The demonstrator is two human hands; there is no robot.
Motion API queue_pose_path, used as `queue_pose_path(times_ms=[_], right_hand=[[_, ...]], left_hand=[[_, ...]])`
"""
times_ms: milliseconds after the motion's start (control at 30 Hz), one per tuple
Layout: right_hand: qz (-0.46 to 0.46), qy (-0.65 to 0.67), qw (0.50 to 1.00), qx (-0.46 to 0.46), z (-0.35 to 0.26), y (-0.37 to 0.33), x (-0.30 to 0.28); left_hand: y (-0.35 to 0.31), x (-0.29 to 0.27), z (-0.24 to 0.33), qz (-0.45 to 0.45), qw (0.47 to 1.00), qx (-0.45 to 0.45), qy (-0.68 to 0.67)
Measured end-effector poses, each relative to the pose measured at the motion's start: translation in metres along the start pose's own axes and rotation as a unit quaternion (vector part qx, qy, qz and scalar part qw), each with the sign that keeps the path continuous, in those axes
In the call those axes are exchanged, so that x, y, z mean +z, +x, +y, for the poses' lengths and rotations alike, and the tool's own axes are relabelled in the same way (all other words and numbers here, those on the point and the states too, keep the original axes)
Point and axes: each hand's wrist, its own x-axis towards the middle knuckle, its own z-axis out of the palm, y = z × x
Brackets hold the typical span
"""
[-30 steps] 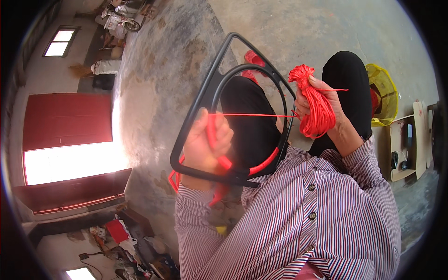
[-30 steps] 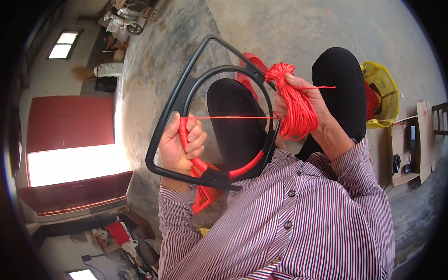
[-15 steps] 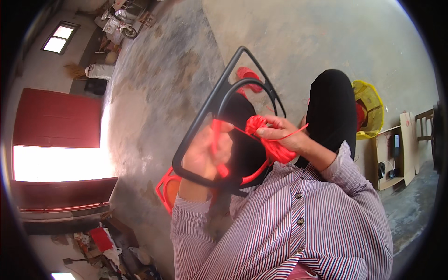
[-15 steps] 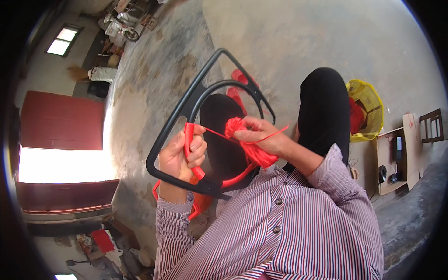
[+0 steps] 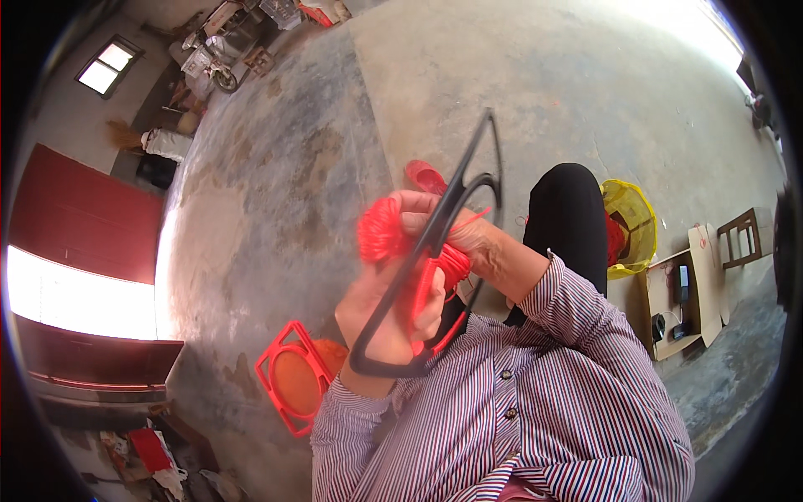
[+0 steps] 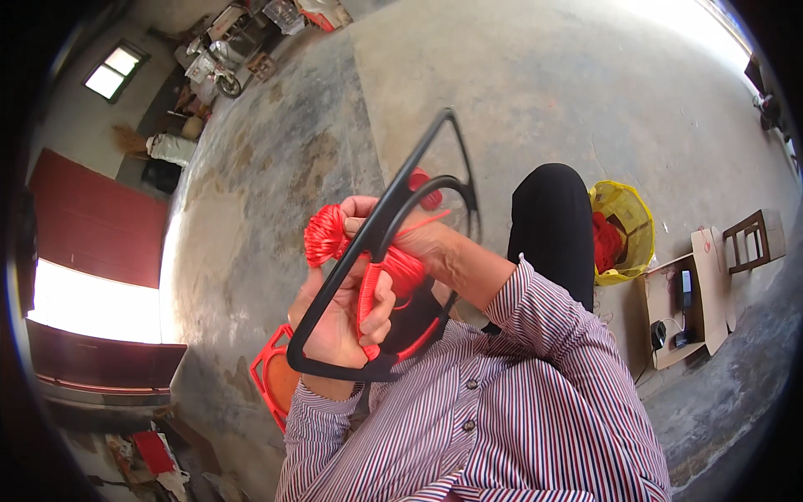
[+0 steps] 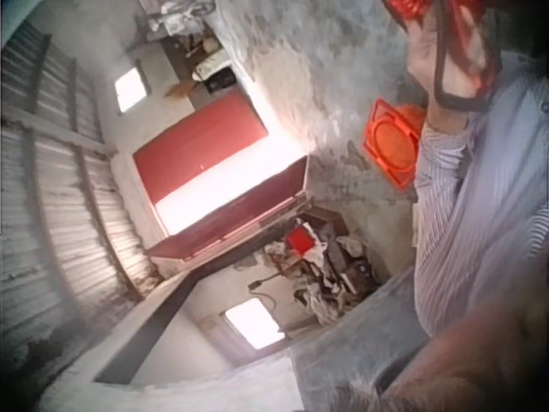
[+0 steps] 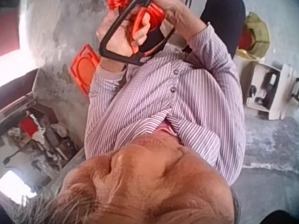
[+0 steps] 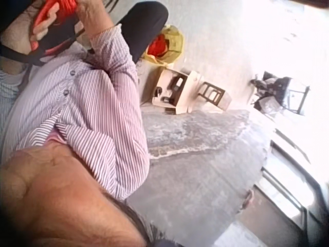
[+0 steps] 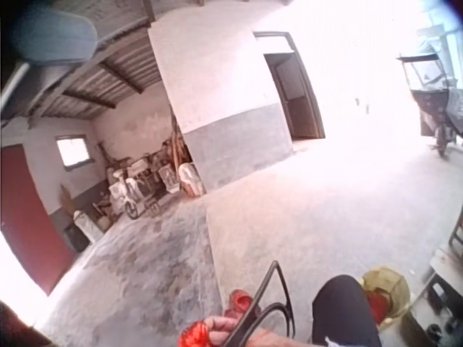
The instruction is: The person wraps red plastic string around a black plastic frame by hand.
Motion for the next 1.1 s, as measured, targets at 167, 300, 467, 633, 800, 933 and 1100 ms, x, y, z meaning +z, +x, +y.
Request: queue_pose_path(times_ms=[167, 300, 467, 633, 800, 933, 1100], right_hand=[[-0.168, -0.194, 0.966, 0.034, -0.022, 0.007, 0.007], [-0.337, -0.408, 0.847, 0.058, -0.038, 0.02, 0.016], [0.009, -0.469, 0.863, -0.186, -0.022, -0.006, -0.016], [0.099, -0.27, 0.957, -0.035, -0.005, -0.059, -0.01], [0.096, -0.278, 0.949, -0.115, 0.013, -0.06, 0.036], [0.051, -0.61, 0.716, -0.336, 0.006, -0.062, 0.031], [-0.057, -0.092, 0.946, -0.306, -0.025, -0.073, 0.038]], left_hand=[[0.004, 0.015, -0.003, 0.017, 0.995, -0.077, -0.053], [0.013, 0.012, -0.01, 0.015, 0.992, -0.112, -0.054], [0.012, 0.01, -0.012, 0.092, 0.995, 0.007, -0.035], [0.005, -0.021, 0.003, 0.11, 0.986, 0.125, -0.007], [0.01, -0.011, -0.003, 0.154, 0.978, 0.123, 0.066], [0.017, -0.001, -0.003, 0.155, 0.975, 0.136, 0.083], [0.01, -0.054, 0.013, 0.002, 0.991, 0.106, -0.081]])
